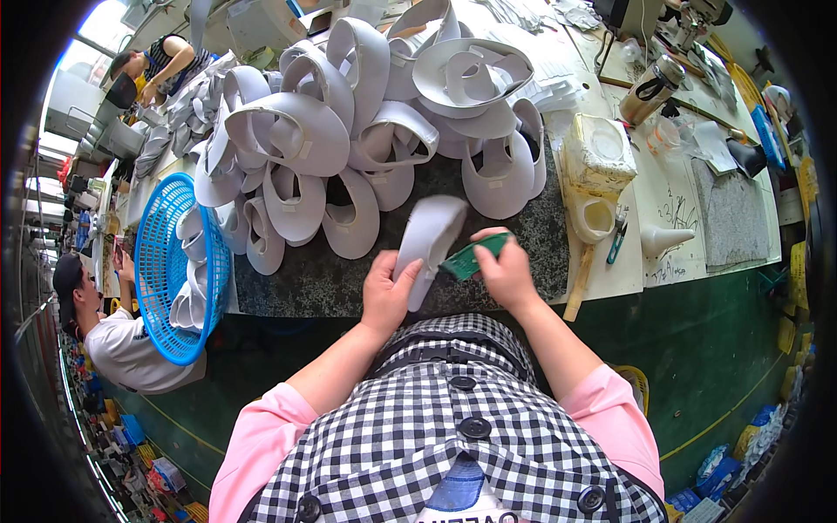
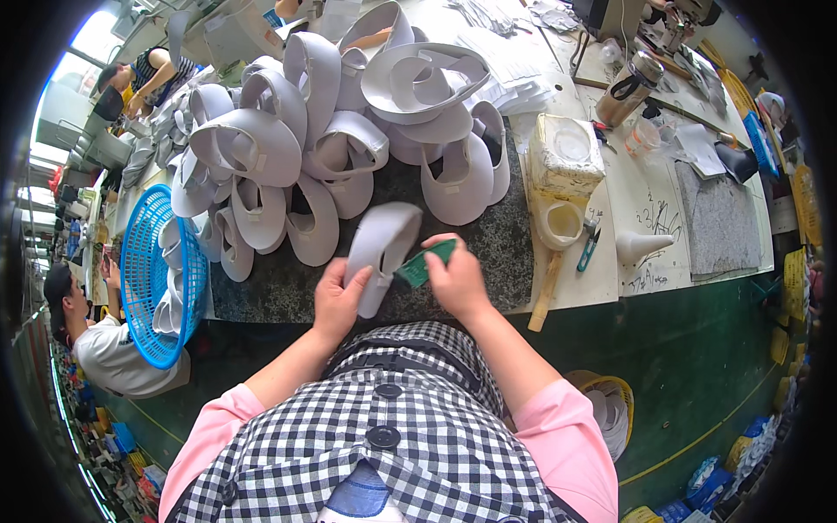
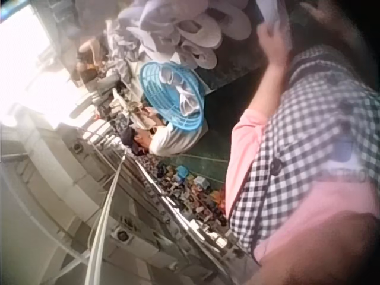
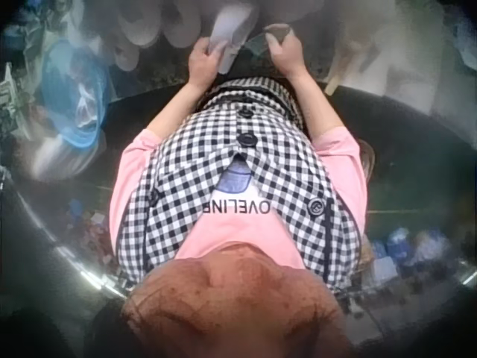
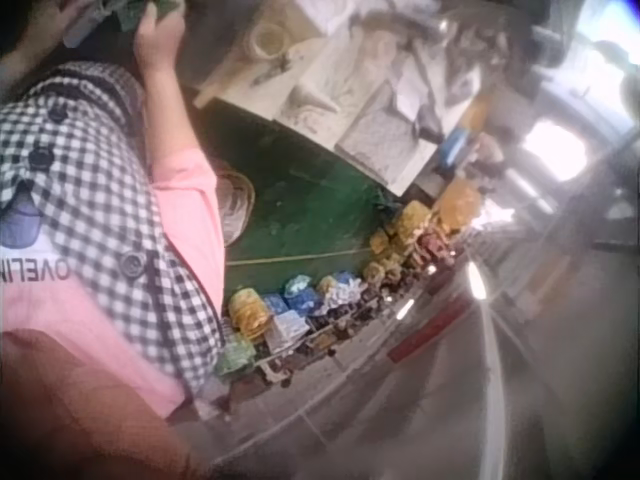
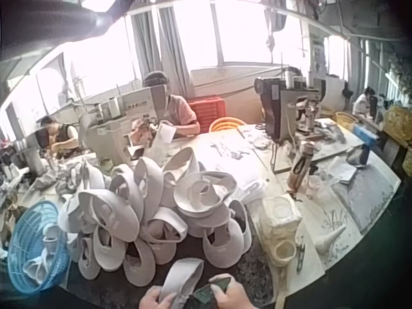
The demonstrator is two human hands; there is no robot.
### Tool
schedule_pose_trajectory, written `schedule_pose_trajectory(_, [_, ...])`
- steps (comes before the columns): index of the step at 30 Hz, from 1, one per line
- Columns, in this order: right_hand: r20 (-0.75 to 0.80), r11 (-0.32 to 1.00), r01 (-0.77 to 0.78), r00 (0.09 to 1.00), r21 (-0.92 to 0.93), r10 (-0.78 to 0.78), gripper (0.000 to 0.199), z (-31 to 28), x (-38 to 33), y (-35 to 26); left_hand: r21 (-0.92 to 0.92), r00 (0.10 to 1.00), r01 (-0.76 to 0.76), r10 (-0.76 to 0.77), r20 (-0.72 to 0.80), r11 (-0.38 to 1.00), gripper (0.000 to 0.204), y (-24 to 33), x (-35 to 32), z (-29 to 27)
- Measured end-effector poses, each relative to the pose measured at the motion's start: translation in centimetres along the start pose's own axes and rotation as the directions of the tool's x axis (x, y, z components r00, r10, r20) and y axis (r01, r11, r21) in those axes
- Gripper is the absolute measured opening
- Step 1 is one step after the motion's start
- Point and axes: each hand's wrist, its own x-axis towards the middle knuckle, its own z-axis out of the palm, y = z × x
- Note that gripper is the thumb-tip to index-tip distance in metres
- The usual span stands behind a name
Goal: The person applies adhesive to white shoe components using a brush.
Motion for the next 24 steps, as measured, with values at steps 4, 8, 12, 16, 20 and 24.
schedule_pose_trajectory(4, [-0.188,0.973,-0.004,0.981,0.232,0.049,0.016,-4.8,-2.0,0.3,0.299,0.877,-0.468,0.479,0.041,0.832,0.015,2.4,0.8,-0.5])
schedule_pose_trajectory(8, [-0.297,0.969,-0.042,0.948,0.242,0.116,0.017,-7.9,-3.6,1.9,0.515,0.829,-0.560,0.436,0.351,0.649,0.037,-1.4,-0.1,0.2])
schedule_pose_trajectory(12, [-0.434,0.977,0.049,0.900,0.210,0.048,0.019,-11.0,-5.3,0.6,0.460,0.860,-0.508,0.392,0.327,0.729,0.052,-0.9,-1.5,-0.9])
schedule_pose_trajectory(16, [-0.651,0.978,0.178,0.731,-0.106,-0.204,0.020,-15.5,-4.3,-0.2,0.232,0.990,-0.139,0.142,0.004,0.963,0.056,-1.1,-1.3,-1.4])
schedule_pose_trajectory(20, [-0.649,0.957,0.088,0.718,-0.275,-0.253,0.018,-16.8,-2.4,-0.9,-0.322,0.875,0.479,-0.475,0.097,0.817,0.053,-2.2,0.9,-1.0])
schedule_pose_trajectory(24, [-0.581,0.860,0.052,0.716,-0.508,-0.387,0.017,-16.8,-0.2,-0.5,-0.369,0.856,0.509,-0.502,0.125,0.777,0.047,-1.5,1.9,0.3])
